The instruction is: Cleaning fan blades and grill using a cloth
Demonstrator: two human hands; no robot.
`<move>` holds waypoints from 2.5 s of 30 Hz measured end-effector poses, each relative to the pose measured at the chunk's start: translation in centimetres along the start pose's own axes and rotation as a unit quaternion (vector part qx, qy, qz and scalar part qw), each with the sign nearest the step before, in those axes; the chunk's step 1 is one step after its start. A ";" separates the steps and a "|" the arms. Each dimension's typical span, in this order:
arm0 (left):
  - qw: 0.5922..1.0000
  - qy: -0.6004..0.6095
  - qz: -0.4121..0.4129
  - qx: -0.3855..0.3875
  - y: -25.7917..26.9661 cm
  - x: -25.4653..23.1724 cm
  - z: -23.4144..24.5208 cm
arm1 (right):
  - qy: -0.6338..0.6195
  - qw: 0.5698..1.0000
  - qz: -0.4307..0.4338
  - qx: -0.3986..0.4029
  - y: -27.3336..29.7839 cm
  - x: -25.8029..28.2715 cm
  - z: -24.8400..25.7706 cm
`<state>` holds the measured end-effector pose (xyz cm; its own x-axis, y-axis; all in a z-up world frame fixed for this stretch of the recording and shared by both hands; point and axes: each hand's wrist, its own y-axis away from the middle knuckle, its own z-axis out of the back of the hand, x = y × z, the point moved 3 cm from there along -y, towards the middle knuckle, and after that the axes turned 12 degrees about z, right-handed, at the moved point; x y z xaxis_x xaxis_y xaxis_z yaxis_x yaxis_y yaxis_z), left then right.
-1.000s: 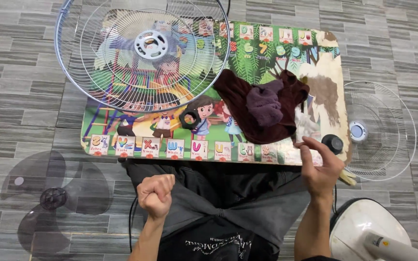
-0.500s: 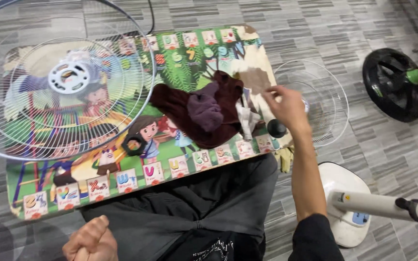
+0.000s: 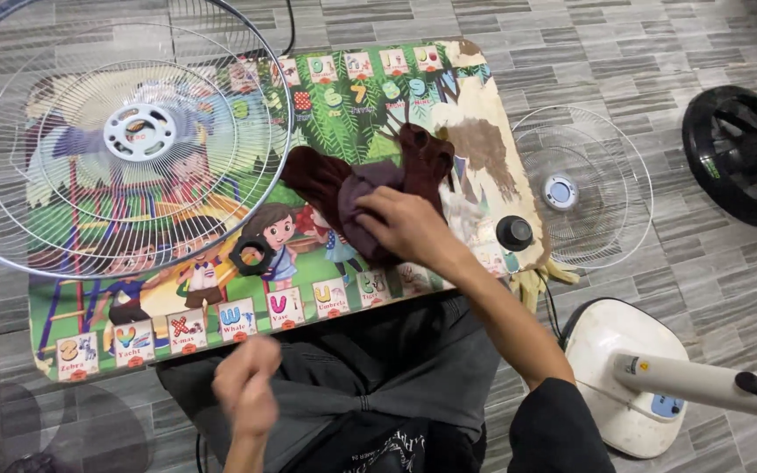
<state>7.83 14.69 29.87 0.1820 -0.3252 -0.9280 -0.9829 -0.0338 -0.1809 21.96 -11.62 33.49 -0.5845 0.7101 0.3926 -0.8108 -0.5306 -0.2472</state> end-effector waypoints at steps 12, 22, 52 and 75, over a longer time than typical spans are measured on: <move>0.943 -0.308 -0.052 -0.112 -10.3 2.9 -9.2 | -0.154 0.960 0.062 -0.226 5.5 -0.8 4.1; 0.820 -0.568 -0.075 0.010 -12.9 4.4 -10.2 | 0.037 0.945 -0.326 -0.008 7.2 -13.6 4.4; 0.782 -0.576 -0.211 0.109 -10.6 12.0 -16.2 | 0.082 0.961 -0.202 -0.168 13.7 -1.5 1.6; 0.858 -0.493 -0.099 0.102 -9.9 7.4 -13.0 | 0.094 0.948 -0.237 -0.192 18.3 2.4 3.4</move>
<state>18.55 0.31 29.00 0.3779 0.6301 -0.6784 -0.9233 0.2023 -0.3265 5.82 -21.19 32.92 -0.1169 0.9159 0.3840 -0.9146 0.0515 -0.4012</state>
